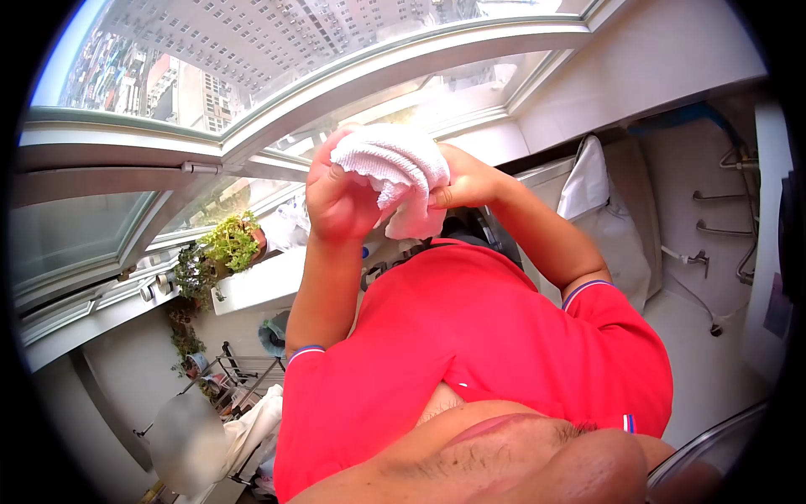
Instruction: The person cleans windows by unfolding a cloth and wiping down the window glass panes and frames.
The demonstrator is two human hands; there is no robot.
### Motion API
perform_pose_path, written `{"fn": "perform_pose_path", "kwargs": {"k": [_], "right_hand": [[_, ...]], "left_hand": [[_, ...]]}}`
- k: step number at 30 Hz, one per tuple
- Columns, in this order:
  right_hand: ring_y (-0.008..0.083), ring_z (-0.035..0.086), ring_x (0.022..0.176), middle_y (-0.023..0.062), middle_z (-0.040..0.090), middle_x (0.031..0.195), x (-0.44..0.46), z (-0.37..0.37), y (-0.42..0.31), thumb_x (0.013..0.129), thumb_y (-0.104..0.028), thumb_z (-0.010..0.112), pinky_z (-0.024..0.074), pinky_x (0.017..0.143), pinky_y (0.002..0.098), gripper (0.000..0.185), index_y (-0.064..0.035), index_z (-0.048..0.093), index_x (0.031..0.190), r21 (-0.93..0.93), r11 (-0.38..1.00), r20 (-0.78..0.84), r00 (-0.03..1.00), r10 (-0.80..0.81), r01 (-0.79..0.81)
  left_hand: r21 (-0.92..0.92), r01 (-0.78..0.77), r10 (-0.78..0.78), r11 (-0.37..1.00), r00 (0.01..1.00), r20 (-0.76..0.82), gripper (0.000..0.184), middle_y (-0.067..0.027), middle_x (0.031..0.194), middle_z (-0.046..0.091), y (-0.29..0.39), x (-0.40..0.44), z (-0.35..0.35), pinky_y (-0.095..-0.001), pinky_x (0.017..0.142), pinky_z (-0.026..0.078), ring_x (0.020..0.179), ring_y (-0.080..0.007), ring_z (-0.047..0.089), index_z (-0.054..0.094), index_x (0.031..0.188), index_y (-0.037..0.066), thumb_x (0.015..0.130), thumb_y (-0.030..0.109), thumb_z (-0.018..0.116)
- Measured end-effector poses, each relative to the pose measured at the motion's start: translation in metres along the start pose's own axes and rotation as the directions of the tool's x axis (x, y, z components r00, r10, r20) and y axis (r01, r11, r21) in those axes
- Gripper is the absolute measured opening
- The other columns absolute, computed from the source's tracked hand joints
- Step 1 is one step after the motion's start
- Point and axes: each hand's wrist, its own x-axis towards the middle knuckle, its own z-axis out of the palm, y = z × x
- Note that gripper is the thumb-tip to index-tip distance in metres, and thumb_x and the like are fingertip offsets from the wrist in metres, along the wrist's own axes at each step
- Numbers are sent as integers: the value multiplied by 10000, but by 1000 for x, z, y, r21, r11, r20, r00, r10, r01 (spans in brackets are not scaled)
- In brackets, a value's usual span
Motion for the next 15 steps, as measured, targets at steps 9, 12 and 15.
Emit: {"fn": "perform_pose_path", "kwargs": {"k": [9,12,15], "right_hand": [[264,570,1304,143,548,1444,4,-19,10,1069,-153,427,424,1139,406,458,20,422,1493,281,731,-755,613,-231,622],[249,603,1222,127,596,1365,-11,-100,-30,996,-56,493,463,1079,387,429,37,518,1415,-275,801,-834,282,-474,532],[251,637,1160,133,621,1302,-17,-172,-84,982,-130,570,523,992,386,465,26,519,1417,-678,607,-692,-83,-717,416]], "left_hand": [[564,102,33,819,974,-223,464,-230,1240,665,13,-7,3,-462,1015,544,1167,-313,664,513,1396,-91,1026,182,574],[523,222,13,823,913,-408,361,-205,1102,715,22,-54,-36,-429,968,579,1034,-278,716,589,1300,-85,1041,163,546],[502,366,53,784,765,-641,296,-173,1024,732,25,-110,-63,-381,900,594,936,-253,731,635,1215,-70,1043,158,556]]}}
